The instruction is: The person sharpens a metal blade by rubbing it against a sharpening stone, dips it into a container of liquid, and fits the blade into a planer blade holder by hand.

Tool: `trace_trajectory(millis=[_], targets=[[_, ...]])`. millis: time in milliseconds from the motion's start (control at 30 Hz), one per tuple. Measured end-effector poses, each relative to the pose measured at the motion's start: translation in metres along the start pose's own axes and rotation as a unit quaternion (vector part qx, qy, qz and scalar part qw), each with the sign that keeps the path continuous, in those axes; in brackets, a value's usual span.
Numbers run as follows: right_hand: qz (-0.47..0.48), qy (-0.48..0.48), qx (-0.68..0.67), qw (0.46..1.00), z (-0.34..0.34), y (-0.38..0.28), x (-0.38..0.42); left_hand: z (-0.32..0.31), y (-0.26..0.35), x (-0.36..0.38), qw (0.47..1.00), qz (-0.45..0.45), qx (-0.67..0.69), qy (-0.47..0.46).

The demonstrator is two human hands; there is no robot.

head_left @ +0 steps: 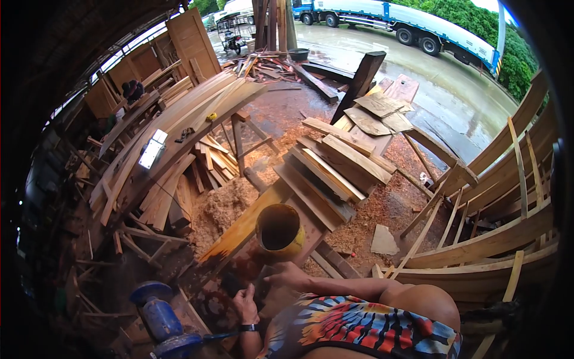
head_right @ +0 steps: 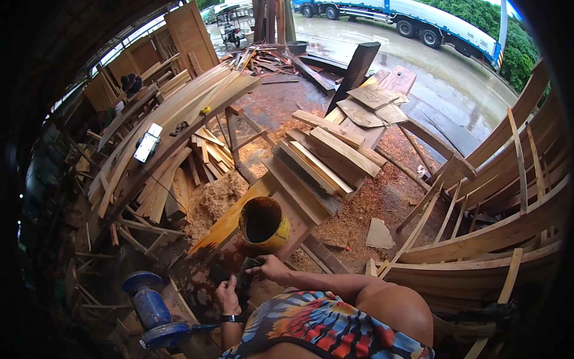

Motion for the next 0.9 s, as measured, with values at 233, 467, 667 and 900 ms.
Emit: trace_trajectory(millis=[233,467,667,900], targets=[[-0.006,0.004,-0.025,1.0,-0.003,-0.006,0.006,-0.001,0.009,0.007,1.0,-0.007,-0.007,-0.006],[0.005,0.012,-0.008,1.0,-0.004,-0.003,0.004,0.002,0.005,0.002,0.998,0.021,0.054,-0.027],[0.035,-0.012,-0.008,0.999,-0.009,0.001,0.006,-0.005,0.012,0.004,0.998,-0.005,0.033,-0.053],[0.031,-0.018,-0.008,0.999,-0.01,0.0,0.009,-0.003,0.01,0.007,0.999,0.008,0.002,-0.049]])
Point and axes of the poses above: each hand's wrist, its own x-axis away from the middle knuckle, its own z-axis out of the back of the hand, y = z × x, the point moved 2 cm from there along -x, towards the middle knuckle, and after that the axes turned 9 degrees about -y, right-handed, at the moved point
